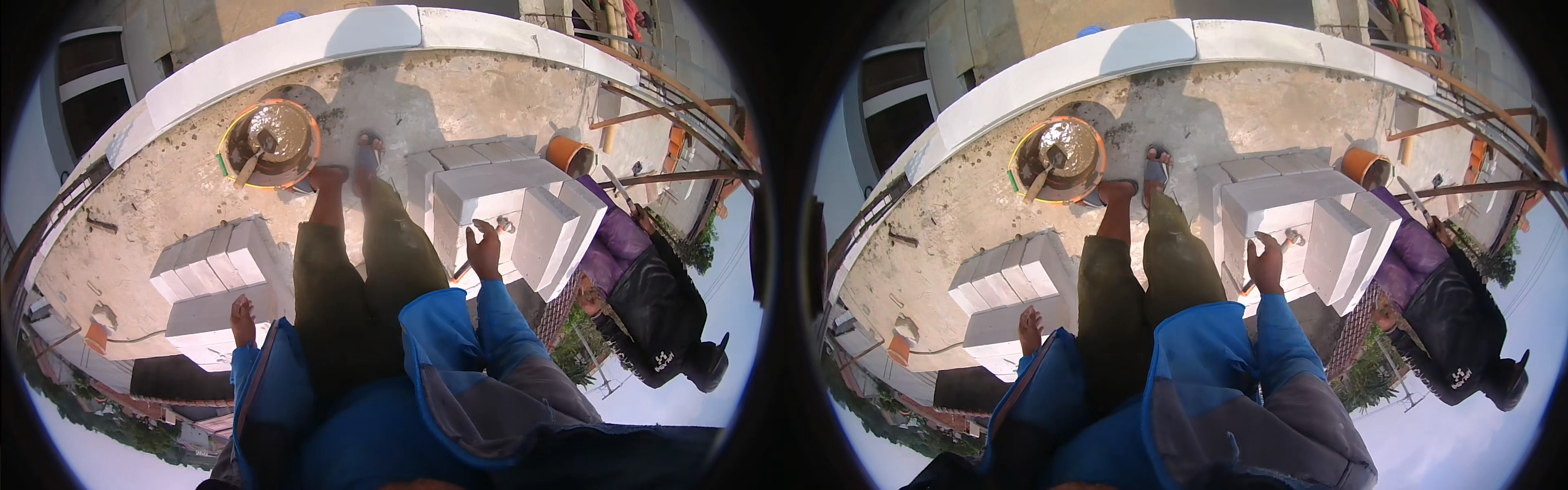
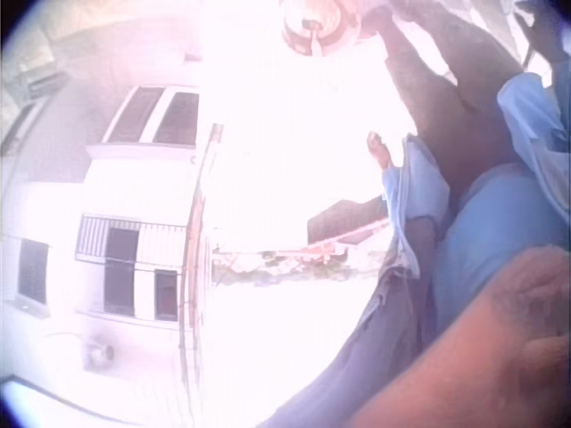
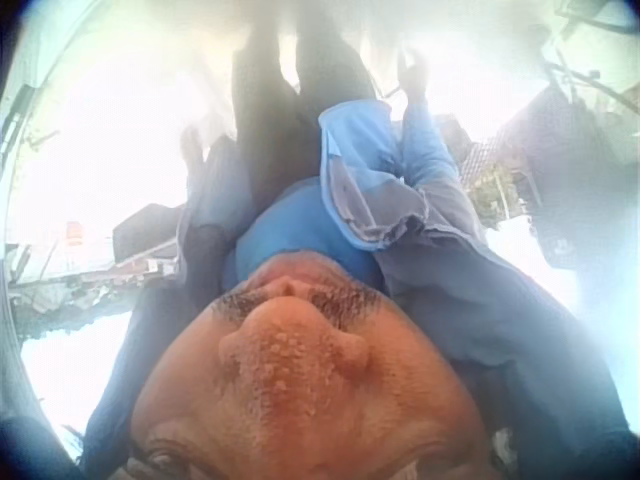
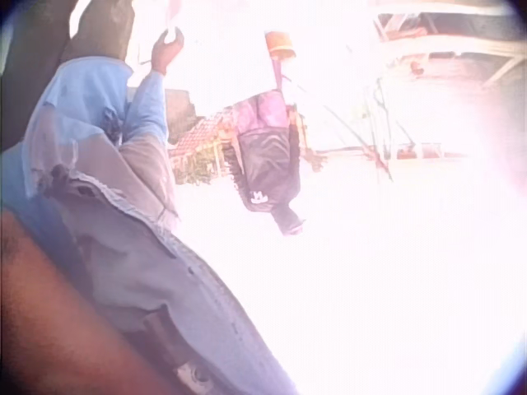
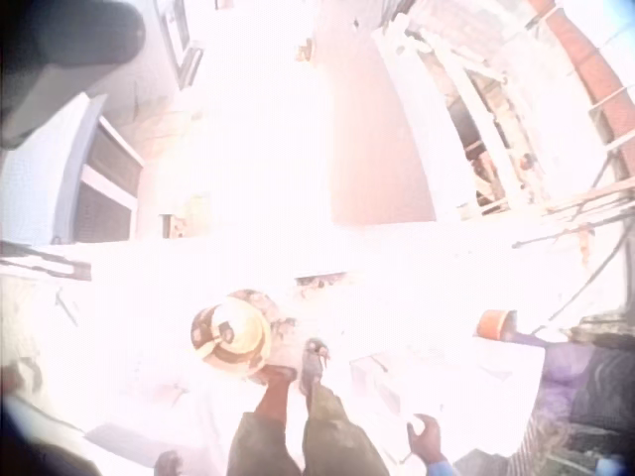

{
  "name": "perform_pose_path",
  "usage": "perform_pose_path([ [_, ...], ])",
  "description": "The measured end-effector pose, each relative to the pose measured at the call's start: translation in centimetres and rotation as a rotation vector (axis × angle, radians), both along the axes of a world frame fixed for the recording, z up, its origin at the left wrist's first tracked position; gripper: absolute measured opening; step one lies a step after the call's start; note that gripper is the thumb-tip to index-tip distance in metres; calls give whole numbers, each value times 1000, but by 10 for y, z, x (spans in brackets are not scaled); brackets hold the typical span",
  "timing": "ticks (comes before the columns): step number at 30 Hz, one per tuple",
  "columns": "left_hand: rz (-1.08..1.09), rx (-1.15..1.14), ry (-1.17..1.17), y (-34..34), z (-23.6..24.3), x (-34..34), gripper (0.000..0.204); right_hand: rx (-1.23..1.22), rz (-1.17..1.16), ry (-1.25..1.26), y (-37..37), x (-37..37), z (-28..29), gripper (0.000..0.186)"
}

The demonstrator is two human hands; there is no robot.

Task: The person installs white rectangular tiles on a rooftop ledge. They scoop mortar from a bucket with a trowel, spread it on the ledge, place a tile, and tap it into position with a hammer. The person repeats this process for several tiles along the ledge.

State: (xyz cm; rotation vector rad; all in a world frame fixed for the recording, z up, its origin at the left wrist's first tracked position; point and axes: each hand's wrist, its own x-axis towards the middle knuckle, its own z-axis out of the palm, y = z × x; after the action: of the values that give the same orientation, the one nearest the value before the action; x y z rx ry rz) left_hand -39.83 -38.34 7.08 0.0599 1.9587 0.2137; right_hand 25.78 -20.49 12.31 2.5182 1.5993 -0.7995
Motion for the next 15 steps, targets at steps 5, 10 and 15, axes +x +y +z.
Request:
perform_pose_path([
  [5,-105,98,-54,-59,-49,-38,48,10,-451,-156,-84,75,21,35],
  [10,-503,8,-43,-16,-43,16,43,-260,-618,-73,-172,137,-71,57],
  [15,-1141,274,104,127,9,29,39,6,-733,-298,-181,98,-154,49],
])
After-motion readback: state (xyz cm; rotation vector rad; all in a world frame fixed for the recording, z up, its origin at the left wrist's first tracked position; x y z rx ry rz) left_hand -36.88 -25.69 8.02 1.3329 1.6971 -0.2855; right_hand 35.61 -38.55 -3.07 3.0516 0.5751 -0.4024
